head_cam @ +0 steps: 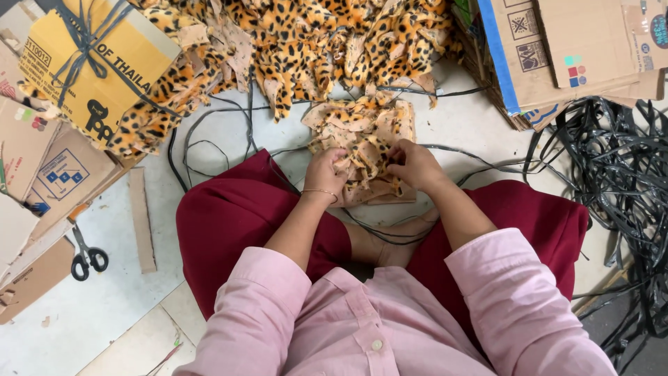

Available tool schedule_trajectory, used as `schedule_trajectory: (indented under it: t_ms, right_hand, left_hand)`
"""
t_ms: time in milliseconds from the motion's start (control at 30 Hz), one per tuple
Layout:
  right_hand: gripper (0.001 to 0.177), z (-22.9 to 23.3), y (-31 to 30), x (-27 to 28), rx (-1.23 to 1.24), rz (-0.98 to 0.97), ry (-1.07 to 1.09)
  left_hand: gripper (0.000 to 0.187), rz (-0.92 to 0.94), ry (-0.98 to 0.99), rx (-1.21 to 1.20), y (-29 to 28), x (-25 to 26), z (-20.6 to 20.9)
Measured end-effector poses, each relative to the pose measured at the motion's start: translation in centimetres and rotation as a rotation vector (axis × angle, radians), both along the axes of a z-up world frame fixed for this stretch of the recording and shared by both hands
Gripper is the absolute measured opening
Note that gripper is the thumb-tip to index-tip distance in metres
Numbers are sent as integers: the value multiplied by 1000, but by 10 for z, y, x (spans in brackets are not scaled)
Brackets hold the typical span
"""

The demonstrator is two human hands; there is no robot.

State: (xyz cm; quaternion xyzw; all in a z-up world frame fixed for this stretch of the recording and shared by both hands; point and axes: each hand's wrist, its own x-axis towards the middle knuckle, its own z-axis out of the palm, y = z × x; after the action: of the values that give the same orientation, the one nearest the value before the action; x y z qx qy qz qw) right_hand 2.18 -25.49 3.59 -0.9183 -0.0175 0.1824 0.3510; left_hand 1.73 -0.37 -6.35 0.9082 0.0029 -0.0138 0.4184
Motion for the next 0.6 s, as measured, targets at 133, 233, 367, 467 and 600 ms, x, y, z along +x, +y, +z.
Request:
schedule_trajectory:
  t_ms: [133,233,367,467,600]
  right_hand:
    - [33,2,-2,6,-15,-21,-84]
    - [32,1,-7,12,232,-32,-10]
    - [39,21,-4,3,192,-46,-81]
    - [58,29,5,2,-7,-6,-132]
    - [36,19,11,10,-94,55,-127]
  left_hand:
    - [40,-36,50,-5,-3,-5,30]
    - [36,-64,120,-116,-2,-6,33]
    - [39,-101,157,-436,-4,-2,31]
    - [35,-118,157,-441,-1,-1,41]
    - [27,-141,159,-416,-3,-4,47]
